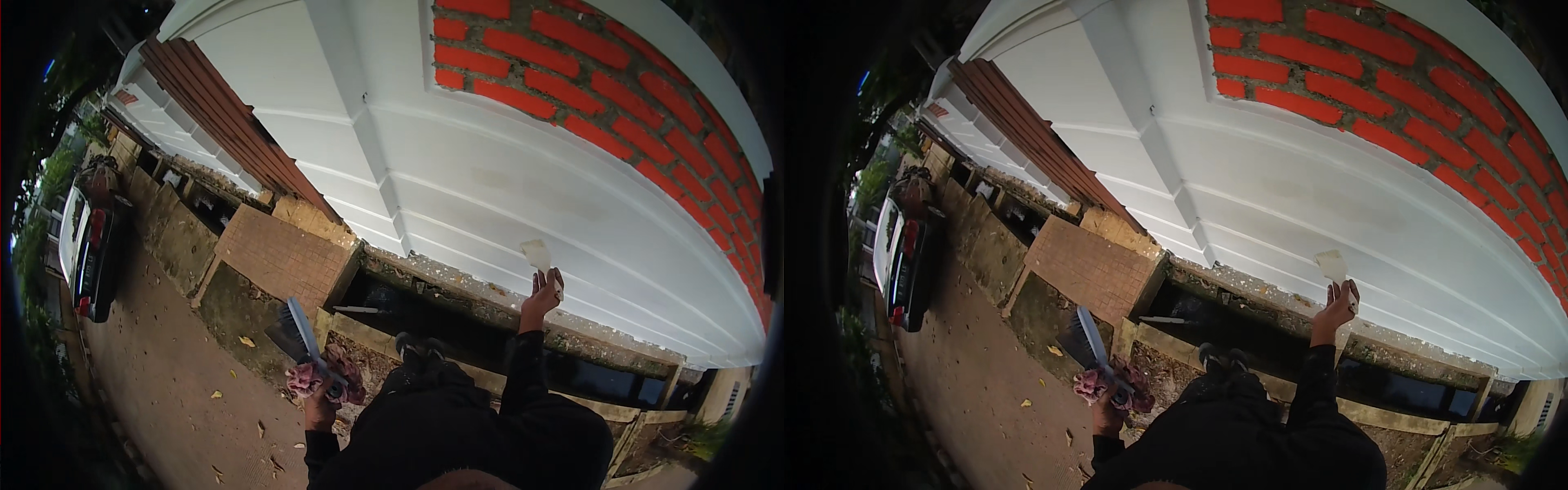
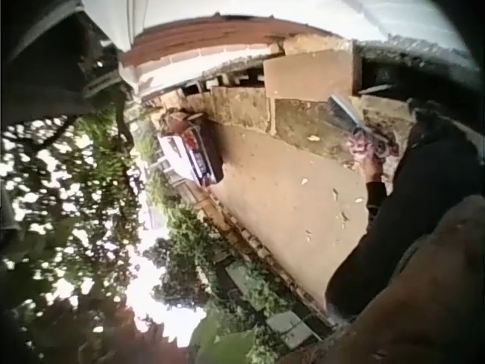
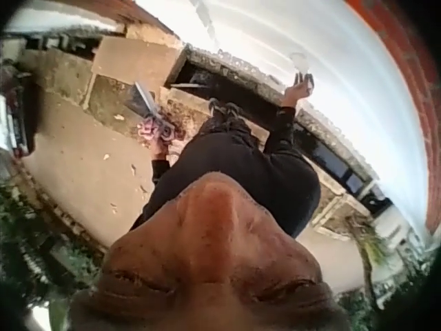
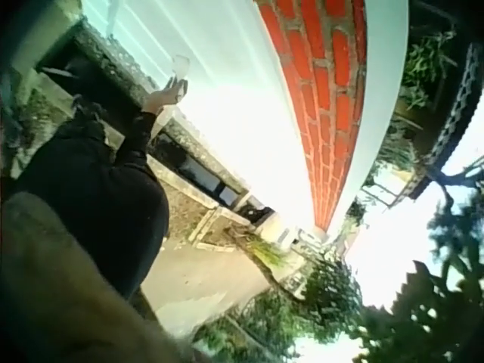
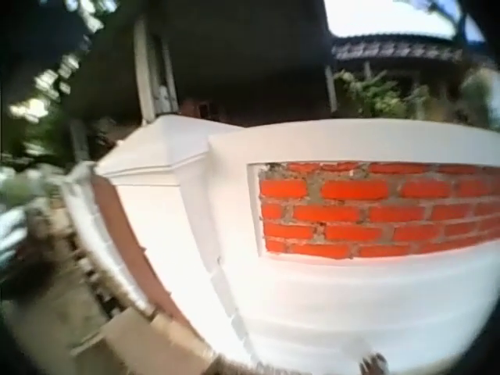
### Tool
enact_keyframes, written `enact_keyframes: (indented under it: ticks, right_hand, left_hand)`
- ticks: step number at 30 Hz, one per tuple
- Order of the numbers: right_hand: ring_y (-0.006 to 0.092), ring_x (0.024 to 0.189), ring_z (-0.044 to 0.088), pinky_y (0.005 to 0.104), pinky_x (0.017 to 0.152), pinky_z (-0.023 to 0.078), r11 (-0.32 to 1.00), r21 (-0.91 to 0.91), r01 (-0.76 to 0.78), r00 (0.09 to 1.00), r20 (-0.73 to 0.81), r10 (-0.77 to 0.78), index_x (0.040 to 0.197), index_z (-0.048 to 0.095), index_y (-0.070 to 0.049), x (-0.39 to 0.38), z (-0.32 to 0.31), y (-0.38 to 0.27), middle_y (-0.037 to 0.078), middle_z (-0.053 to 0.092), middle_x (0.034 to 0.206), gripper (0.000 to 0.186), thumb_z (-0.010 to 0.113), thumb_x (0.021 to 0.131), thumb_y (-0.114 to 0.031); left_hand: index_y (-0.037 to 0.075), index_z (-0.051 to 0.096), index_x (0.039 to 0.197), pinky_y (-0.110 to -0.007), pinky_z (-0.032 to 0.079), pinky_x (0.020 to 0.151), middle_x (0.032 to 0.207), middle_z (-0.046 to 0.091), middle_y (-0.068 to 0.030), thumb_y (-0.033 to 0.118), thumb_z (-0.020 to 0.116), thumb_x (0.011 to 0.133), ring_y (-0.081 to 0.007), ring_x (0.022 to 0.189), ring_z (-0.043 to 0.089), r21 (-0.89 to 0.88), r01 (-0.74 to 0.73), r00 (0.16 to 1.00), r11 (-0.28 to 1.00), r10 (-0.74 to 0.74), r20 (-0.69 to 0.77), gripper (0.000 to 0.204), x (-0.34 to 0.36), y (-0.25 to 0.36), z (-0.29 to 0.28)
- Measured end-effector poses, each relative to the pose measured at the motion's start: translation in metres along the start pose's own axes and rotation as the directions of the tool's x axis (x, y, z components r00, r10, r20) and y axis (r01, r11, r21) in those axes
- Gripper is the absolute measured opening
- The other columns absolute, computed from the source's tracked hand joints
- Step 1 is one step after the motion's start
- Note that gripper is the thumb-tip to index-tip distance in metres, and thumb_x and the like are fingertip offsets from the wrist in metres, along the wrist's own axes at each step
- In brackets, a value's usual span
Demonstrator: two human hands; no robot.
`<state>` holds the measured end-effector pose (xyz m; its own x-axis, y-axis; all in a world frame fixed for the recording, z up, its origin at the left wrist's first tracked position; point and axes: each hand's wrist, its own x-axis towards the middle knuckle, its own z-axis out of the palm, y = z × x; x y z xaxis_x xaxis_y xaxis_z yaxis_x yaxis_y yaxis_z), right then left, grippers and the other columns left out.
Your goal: Painting a white exterior wall or fence with a paint brush while holding a palette and a rag.
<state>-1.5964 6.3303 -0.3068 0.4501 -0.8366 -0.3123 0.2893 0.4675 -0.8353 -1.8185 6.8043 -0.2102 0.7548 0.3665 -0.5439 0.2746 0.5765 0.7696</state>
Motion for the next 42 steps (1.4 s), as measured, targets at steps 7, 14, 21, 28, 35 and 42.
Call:
enact_keyframes:
  ticks: [7, 14, 21, 28, 35, 42]
  right_hand:
    - [0.0215, 0.088, 0.065, 0.0327, 0.079, 0.055, 0.996, 0.025, -0.085, 0.954, 0.29, 0.075, 0.115, 0.06, -0.007, -0.048, 0.064, 0.0, 0.007, 0.064, 0.101, 0.028, 0.069, 0.089, -0.014]
    - [0.0192, 0.089, 0.065, 0.0351, 0.083, 0.054, 0.969, -0.211, -0.127, 0.777, 0.586, 0.229, 0.119, 0.057, -0.009, -0.117, 0.133, 0.049, 0.005, 0.064, 0.102, 0.029, 0.066, 0.092, -0.018]
    - [0.0177, 0.088, 0.059, 0.0337, 0.089, 0.049, 0.937, -0.217, -0.272, 0.556, 0.759, 0.338, 0.121, 0.054, -0.012, -0.247, 0.242, 0.15, 0.001, 0.06, 0.099, 0.029, 0.062, 0.095, -0.021]
    - [0.0175, 0.086, 0.06, 0.0326, 0.082, 0.051, 0.921, -0.28, -0.271, 0.394, 0.841, 0.372, 0.115, 0.057, -0.01, -0.389, 0.351, 0.198, 0.003, 0.061, 0.098, 0.026, 0.066, 0.092, -0.019]
    - [0.0195, 0.088, 0.061, 0.0335, 0.082, 0.052, 0.877, -0.435, -0.202, 0.373, 0.794, 0.48, 0.114, 0.059, -0.008, -0.442, 0.395, 0.238, 0.006, 0.061, 0.101, 0.03, 0.068, 0.091, -0.024]
    - [0.0208, 0.088, 0.063, 0.0321, 0.082, 0.053, 0.793, -0.579, -0.188, 0.423, 0.681, 0.597, 0.12, 0.059, -0.007, -0.45, 0.449, 0.308, 0.011, 0.061, 0.098, 0.041, 0.071, 0.089, -0.031]
  left_hand:
    - [0.008, 0.062, 0.114, -0.028, 0.049, 0.061, 0.101, 0.066, -0.0022, 0.011, 0.07, 0.083, -0.0151, 0.083, 0.065, -0.012, 0.053, 0.993, 0.999, -0.054, -0.103, 0.033, 0.006, 0.003, -0.033]
    - [0.004, 0.063, 0.119, -0.032, 0.052, 0.083, 0.115, 0.065, -0.0042, 0.011, 0.067, 0.088, -0.0141, 0.1, 0.063, 0.057, 0.045, 0.997, 0.997, -0.042, -0.064, 0.032, 0.045, 0.018, -0.081]
    - [0.002, 0.055, 0.127, -0.032, 0.047, 0.098, 0.123, 0.06, -0.0039, -0.002, 0.072, 0.08, -0.0166, 0.113, 0.058, -0.199, -0.123, 0.991, 0.972, 0.131, 0.026, 0.05, 0.136, 0.074, -0.143]
    - [0.006, 0.06, 0.118, -0.033, 0.052, 0.088, 0.105, 0.067, -0.0034, 0.002, 0.067, 0.085, -0.0176, 0.098, 0.065, -0.361, -0.175, 0.984, 0.916, 0.148, -0.101, 0.033, 0.184, 0.153, -0.214]
    - [0.01, 0.06, 0.114, -0.023, 0.045, 0.04, 0.087, 0.068, 0.0004, 0.011, 0.067, 0.087, -0.0116, 0.065, 0.066, -0.338, -0.258, 0.951, 0.905, 0.177, -0.253, 0.028, 0.213, 0.197, -0.267]
    - [0.01, 0.06, 0.113, -0.025, 0.052, 0.047, 0.09, 0.068, -0.0009, 0.009, 0.066, 0.087, -0.0152, 0.071, 0.068, -0.418, -0.341, 0.92, 0.842, 0.207, -0.333, 0.027, 0.276, 0.239, -0.278]
